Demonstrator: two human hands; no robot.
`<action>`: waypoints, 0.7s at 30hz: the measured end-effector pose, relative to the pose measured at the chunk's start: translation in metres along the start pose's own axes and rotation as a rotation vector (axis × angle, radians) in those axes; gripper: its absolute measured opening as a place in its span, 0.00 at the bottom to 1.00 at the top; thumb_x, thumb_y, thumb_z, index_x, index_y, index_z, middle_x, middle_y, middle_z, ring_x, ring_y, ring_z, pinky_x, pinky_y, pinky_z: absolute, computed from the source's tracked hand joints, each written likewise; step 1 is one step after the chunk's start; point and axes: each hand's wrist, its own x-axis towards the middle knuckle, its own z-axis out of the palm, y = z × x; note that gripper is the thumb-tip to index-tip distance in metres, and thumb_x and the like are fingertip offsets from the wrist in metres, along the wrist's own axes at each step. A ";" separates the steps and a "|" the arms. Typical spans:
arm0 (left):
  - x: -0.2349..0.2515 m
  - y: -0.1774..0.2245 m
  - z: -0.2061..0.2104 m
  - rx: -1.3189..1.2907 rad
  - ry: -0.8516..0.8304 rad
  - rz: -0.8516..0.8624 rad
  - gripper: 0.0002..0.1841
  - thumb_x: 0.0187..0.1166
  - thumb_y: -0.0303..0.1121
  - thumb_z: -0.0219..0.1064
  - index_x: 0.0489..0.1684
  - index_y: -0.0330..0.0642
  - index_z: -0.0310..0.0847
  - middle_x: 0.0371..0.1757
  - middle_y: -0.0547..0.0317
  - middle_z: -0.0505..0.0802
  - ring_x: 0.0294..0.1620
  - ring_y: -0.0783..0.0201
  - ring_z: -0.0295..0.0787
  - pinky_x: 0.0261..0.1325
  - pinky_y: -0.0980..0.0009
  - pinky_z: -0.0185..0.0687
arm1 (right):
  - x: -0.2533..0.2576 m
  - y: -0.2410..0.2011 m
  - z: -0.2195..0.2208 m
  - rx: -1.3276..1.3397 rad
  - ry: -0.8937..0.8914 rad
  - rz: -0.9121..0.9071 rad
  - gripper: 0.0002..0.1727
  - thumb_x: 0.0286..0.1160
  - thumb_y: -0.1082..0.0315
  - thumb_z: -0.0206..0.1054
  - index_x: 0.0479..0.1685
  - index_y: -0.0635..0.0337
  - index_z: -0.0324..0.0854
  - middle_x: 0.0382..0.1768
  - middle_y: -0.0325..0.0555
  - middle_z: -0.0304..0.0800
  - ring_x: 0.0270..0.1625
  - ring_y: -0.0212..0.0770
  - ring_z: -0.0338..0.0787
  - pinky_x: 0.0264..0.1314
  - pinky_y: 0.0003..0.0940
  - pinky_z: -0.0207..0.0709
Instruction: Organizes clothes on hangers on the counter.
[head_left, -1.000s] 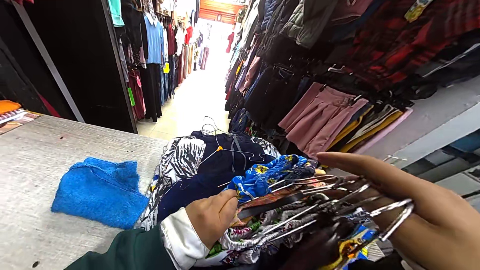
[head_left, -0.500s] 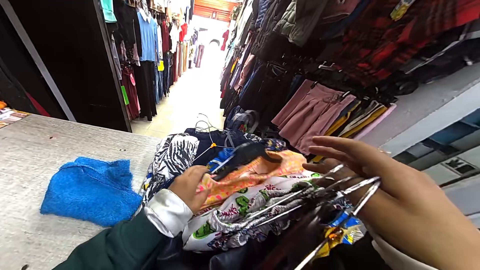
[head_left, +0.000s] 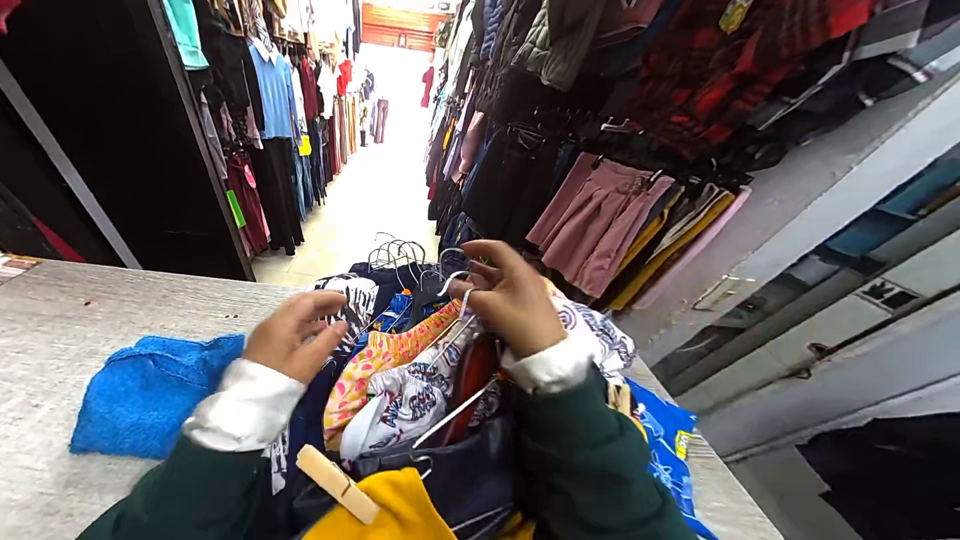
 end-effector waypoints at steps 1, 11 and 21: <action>-0.005 0.006 -0.014 -0.010 0.040 0.037 0.18 0.77 0.29 0.67 0.65 0.34 0.83 0.66 0.50 0.90 0.64 0.60 0.90 0.67 0.59 0.88 | 0.003 0.005 0.006 -0.044 -0.032 -0.011 0.34 0.61 0.71 0.82 0.72 0.61 0.76 0.69 0.61 0.80 0.62 0.56 0.88 0.59 0.56 0.85; -0.135 0.059 -0.049 0.171 -0.233 0.125 0.18 0.80 0.42 0.70 0.50 0.33 0.88 0.51 0.41 0.95 0.53 0.59 0.94 0.55 0.64 0.90 | -0.002 -0.022 -0.075 -0.189 -0.031 -0.140 0.18 0.81 0.60 0.68 0.63 0.60 0.86 0.60 0.50 0.91 0.58 0.40 0.92 0.63 0.42 0.86; -0.170 0.046 -0.011 0.274 -0.122 0.031 0.11 0.71 0.32 0.73 0.43 0.34 0.94 0.39 0.46 0.94 0.38 0.62 0.92 0.44 0.72 0.87 | -0.075 -0.019 -0.146 -0.322 -0.112 -0.275 0.11 0.85 0.64 0.63 0.54 0.55 0.88 0.43 0.38 0.94 0.40 0.28 0.91 0.45 0.28 0.87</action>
